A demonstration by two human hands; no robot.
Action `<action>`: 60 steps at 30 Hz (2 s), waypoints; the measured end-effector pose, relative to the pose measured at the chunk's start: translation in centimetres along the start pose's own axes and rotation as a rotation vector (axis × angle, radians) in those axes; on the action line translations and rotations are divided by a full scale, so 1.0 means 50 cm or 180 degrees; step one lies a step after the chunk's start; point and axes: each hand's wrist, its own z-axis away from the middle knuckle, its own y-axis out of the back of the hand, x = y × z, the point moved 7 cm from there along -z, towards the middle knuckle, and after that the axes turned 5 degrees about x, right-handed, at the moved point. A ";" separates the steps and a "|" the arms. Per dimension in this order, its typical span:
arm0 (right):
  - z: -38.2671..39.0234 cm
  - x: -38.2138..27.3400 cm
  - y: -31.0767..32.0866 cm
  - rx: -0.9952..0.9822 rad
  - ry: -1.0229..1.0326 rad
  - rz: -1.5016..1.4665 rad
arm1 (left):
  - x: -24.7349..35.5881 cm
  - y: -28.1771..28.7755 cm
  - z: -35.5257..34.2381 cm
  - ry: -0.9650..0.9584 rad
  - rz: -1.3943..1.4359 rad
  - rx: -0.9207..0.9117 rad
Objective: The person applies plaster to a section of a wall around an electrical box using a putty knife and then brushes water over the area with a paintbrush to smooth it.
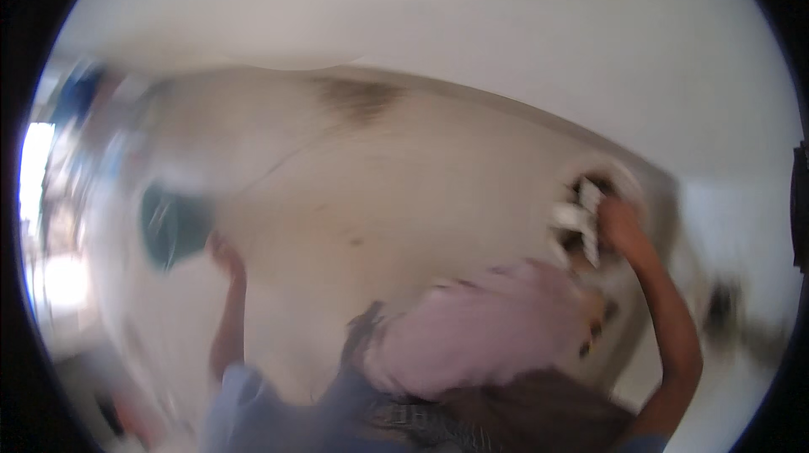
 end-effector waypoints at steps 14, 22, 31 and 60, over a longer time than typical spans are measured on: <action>0.364 0.106 0.335 0.2657 -0.2272 -0.3154 | 1.274 -0.298 0.234 -0.1655 0.2501 -0.3708; 0.294 0.039 0.303 0.2386 -0.1665 -0.2742 | 1.501 -0.070 0.461 -0.4283 0.3767 -0.5380; 0.584 -0.021 0.286 0.3830 -0.2639 -0.3162 | 1.579 -0.062 0.626 -0.5745 0.2901 -0.6511; 0.891 -0.038 0.255 0.3643 -0.4188 0.0582 | 1.558 -0.034 0.573 -0.5003 0.3892 -0.6408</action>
